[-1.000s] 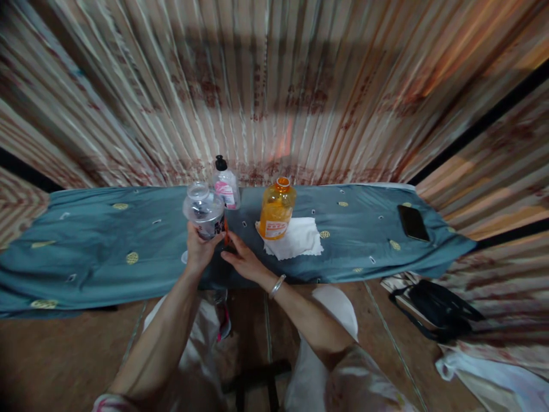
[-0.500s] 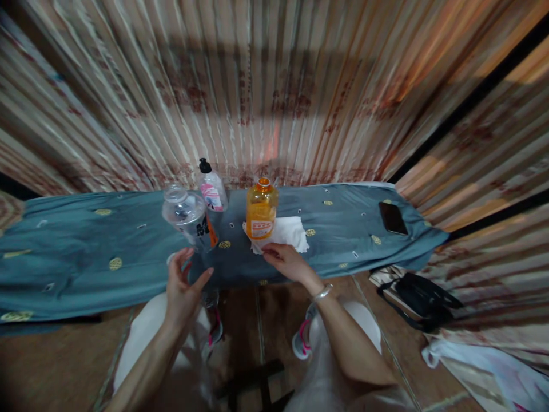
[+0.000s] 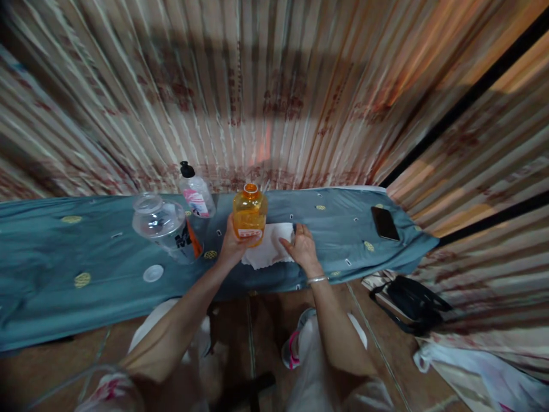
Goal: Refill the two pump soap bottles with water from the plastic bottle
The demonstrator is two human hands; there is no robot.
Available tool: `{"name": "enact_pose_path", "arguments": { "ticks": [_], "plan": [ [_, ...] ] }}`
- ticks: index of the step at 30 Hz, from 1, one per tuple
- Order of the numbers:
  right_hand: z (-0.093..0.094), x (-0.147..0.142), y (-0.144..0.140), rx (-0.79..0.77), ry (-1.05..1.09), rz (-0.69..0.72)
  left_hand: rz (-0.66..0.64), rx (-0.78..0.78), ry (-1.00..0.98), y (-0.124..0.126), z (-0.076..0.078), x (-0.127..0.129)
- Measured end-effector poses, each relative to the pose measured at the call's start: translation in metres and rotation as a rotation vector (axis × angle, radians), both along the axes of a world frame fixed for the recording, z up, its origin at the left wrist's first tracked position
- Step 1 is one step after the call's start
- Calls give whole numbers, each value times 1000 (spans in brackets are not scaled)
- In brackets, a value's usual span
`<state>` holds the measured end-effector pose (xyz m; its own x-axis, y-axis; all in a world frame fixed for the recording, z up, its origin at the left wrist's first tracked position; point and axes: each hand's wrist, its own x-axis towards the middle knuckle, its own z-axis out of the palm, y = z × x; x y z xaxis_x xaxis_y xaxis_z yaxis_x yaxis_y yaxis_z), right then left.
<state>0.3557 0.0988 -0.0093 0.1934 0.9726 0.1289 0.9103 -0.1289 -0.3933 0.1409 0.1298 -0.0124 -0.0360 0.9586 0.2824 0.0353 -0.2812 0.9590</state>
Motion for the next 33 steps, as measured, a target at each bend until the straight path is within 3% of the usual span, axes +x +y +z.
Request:
{"name": "enact_pose_path", "arguments": {
  "ticks": [5,12,16,22,27,33],
  "plan": [
    [-3,-6,8,-65,49,26,1,-87,-6,6,2,-2],
    [3,-2,4,-83,354,24,5,-124,-55,-3,15,-10],
    [1,-2,1,-18,617,8,-16,-149,-75,-6,21,-18],
    [8,-16,2,96,1091,-4,-49,-174,-107,-6,17,-23],
    [34,-25,-4,167,1298,18,-91,-167,-118,-12,19,-21],
    [96,-48,-12,265,1313,148,-136,-160,-132,-13,12,-13]
  ]
}}
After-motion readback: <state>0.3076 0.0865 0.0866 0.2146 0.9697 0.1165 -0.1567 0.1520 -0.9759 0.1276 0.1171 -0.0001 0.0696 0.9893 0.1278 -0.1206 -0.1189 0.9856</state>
